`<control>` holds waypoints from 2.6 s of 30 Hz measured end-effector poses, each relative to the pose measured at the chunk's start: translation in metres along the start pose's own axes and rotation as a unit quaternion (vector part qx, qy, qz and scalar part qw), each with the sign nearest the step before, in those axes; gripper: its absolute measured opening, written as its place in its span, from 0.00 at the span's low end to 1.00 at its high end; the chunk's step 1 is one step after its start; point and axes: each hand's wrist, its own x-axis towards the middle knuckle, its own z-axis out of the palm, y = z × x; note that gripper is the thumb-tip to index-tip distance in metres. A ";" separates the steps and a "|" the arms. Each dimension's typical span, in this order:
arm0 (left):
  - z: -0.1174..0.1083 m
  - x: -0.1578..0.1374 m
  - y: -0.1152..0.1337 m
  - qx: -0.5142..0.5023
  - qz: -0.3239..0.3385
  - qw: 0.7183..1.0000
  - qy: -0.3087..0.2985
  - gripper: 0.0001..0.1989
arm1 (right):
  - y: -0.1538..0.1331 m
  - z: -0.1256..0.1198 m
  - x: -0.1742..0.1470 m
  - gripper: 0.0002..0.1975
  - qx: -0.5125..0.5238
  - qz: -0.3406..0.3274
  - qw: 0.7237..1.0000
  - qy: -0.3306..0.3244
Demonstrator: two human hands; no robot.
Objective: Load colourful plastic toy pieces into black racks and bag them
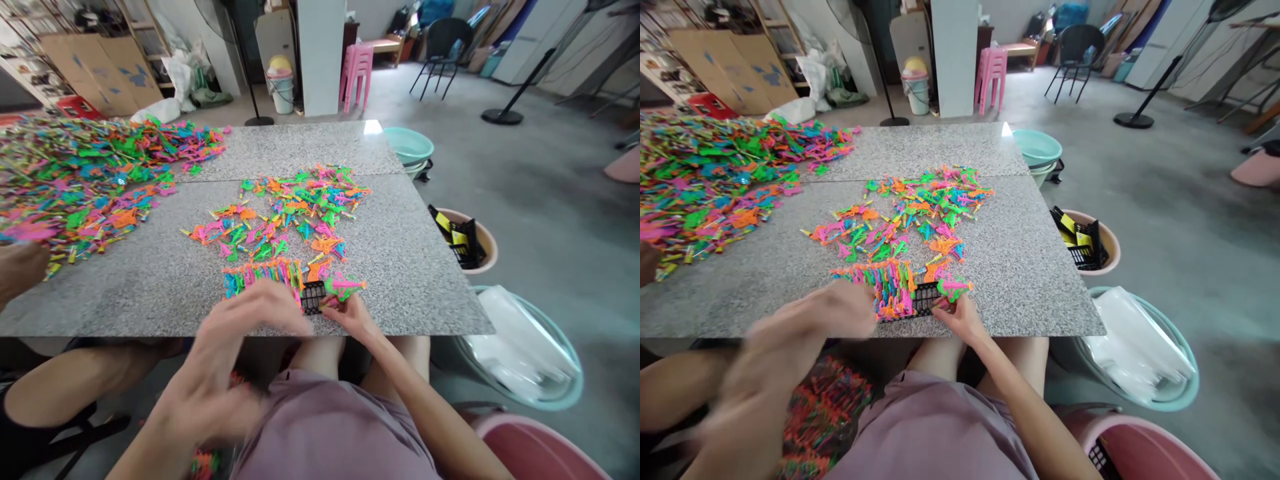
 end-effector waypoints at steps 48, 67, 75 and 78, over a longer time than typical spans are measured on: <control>0.075 0.028 -0.023 0.132 0.166 0.971 0.108 0.09 | -0.040 -0.074 0.073 0.09 -0.522 -0.082 0.844 0.089; 0.072 0.032 -0.020 0.133 0.166 0.972 0.104 0.10 | -0.047 -0.078 0.024 0.19 -0.021 0.108 0.991 -0.082; 0.070 0.031 -0.023 0.131 0.167 0.974 0.079 0.10 | -0.023 -0.016 0.037 0.09 -0.070 -0.029 0.996 -0.049; 0.069 0.031 -0.023 0.144 0.169 0.972 0.081 0.10 | -0.019 0.004 0.053 0.05 -0.139 -0.060 0.988 -0.015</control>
